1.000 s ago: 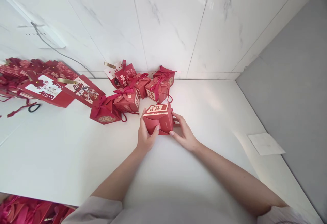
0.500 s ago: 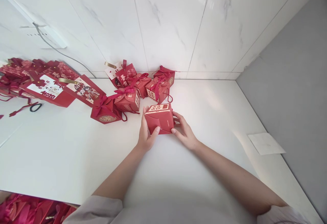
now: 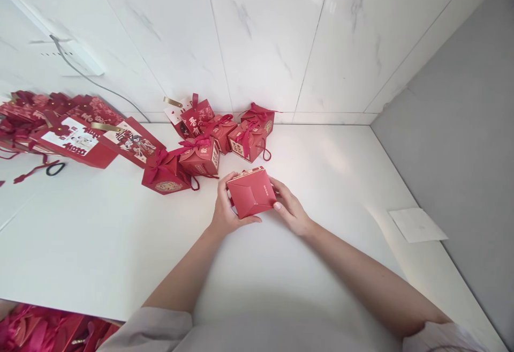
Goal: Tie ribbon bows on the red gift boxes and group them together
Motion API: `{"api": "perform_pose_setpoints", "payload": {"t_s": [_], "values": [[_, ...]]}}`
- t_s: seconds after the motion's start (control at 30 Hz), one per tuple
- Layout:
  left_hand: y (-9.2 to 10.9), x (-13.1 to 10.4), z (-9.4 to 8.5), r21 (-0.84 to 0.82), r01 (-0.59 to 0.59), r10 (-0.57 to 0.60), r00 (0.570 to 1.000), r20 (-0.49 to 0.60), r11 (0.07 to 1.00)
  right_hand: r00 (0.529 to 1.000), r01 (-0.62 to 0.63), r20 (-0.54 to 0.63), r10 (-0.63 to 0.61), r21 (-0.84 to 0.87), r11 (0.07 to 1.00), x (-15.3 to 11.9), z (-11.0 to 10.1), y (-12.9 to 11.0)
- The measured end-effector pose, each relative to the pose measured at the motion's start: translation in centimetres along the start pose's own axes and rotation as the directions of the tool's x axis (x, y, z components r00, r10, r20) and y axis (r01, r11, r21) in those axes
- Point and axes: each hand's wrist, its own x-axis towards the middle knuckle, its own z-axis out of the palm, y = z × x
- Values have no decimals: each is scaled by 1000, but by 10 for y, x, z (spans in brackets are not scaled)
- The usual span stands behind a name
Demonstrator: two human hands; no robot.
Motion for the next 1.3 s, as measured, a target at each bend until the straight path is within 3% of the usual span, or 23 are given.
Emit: {"api": "perform_pose_setpoints", "payload": {"t_s": [0.27, 0.57, 0.63, 0.77, 0.87, 1.07, 1.3], "values": [[3, -1, -1, 128, -5, 12, 998, -54, 992, 989, 149, 63, -136, -335, 930, -3, 1, -2], [3, -3, 1, 127, 16, -12, 999, -33, 992, 973, 218, 31, -227, -439, 872, -4, 2, -5], [2, -3, 2, 206, -25, 33, 999, -35, 978, 969, 226, 7, -245, -412, 883, -5, 2, -3], [-2, 1, 1, 413, -235, 233, 971, 57, 880, 977, 167, -79, -197, -290, 942, -7, 3, -1], [-4, 4, -2, 423, -312, 274, 950, 150, 851, 973, 145, -137, -187, -272, 951, -5, 4, -1], [-3, 5, -8, 396, -251, 172, 960, 223, 883, 958, 178, -161, -238, -321, 930, 1, 2, -3], [1, 5, -12, 422, -162, 84, 977, 198, 892, 957, 154, -188, -222, -321, 934, 1, 1, -6]]}}
